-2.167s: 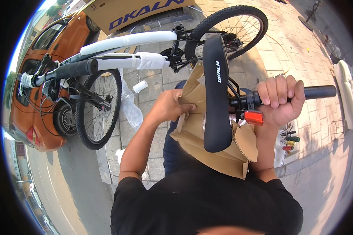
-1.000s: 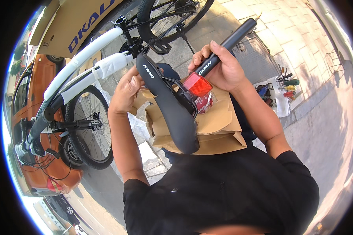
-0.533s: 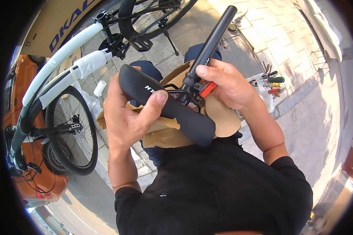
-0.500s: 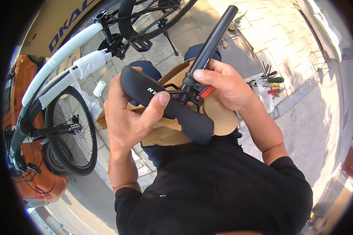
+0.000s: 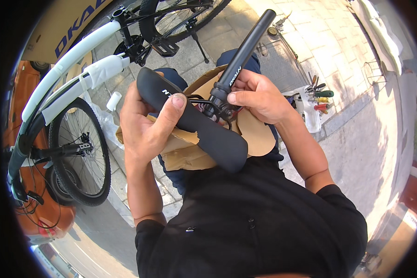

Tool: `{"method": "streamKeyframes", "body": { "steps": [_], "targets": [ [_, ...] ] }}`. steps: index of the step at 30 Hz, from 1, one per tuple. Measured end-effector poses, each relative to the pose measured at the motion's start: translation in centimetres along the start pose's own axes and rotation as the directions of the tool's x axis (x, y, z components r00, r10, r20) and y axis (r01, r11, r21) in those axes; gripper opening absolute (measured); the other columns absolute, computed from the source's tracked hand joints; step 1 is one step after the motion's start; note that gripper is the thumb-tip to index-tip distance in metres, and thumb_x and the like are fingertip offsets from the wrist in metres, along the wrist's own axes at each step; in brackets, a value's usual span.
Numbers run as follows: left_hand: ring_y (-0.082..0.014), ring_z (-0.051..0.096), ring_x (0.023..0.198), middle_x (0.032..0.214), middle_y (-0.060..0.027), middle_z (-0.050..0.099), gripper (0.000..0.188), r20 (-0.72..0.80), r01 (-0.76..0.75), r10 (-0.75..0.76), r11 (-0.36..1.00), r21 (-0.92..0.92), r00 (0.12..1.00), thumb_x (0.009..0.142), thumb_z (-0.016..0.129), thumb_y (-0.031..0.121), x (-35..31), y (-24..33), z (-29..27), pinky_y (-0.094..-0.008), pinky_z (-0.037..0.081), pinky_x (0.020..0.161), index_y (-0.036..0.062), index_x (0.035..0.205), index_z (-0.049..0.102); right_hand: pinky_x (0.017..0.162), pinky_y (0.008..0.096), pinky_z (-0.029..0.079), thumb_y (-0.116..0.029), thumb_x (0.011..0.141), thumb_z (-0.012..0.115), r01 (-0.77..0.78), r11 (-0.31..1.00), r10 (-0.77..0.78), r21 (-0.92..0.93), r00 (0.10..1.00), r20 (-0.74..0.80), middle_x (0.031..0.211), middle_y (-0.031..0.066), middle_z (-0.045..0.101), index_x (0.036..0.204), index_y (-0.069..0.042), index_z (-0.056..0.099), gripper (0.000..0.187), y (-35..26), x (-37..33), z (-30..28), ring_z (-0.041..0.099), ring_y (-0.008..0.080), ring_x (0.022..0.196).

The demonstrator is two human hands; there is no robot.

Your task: The person assembles a bicycle by attaching the seat post and saddle. They use pliers to tighten a bolt on the seat post and then secure the saddle onto the post.

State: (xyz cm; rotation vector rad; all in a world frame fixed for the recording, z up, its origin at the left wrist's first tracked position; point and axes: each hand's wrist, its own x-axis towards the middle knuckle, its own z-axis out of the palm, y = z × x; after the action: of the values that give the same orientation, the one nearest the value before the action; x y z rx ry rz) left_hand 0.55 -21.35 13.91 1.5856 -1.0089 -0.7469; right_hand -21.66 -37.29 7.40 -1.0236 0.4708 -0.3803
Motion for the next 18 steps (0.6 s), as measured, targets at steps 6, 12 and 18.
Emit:
{"method": "streamKeyframes", "body": {
  "steps": [6,12,18],
  "targets": [
    [-0.0189,0.07,0.099,0.108,-0.0182,0.075,0.057,-0.002,-0.024,0.024,1.0,-0.016,1.0,0.098,0.079,0.031,0.0,-0.2,0.1,-0.033,0.058,0.089,-0.0064,0.135,0.056,0.092,0.0323,0.058,-0.006,0.096,0.071,0.008,1.0,-0.008,0.003,1.0,0.0,0.124,0.0109,0.073,0.136,0.001,0.06,0.042,0.1,-0.6,-0.1,0.07,0.0165,0.11],
    [-0.0186,0.07,0.098,0.107,-0.0188,0.075,0.054,-0.019,-0.029,0.028,0.999,-0.023,0.999,0.101,0.074,0.033,0.3,-0.6,-0.1,-0.0307,0.056,0.09,-0.0072,0.133,0.057,0.099,0.0333,0.056,-0.018,0.099,0.072,0.131,0.991,-0.13,-0.02,0.931,-0.34,0.124,0.0118,0.073,0.136,0.005,0.064,0.044,-0.2,-0.9,-0.1,0.069,0.0163,0.111],
    [-0.0189,0.071,0.094,0.105,-0.0177,0.075,0.048,-0.07,-0.008,0.001,0.995,-0.095,0.998,0.102,0.072,0.03,1.3,-1.4,-0.9,-0.0311,0.056,0.088,-0.0064,0.13,0.059,0.096,0.0334,0.055,-0.013,0.099,0.074,0.325,0.769,-0.424,-0.55,0.904,-0.059,0.119,0.0113,0.071,0.13,0.003,0.066,0.036,-2.8,-7.3,2.5,0.069,0.0193,0.107]
  ]
}}
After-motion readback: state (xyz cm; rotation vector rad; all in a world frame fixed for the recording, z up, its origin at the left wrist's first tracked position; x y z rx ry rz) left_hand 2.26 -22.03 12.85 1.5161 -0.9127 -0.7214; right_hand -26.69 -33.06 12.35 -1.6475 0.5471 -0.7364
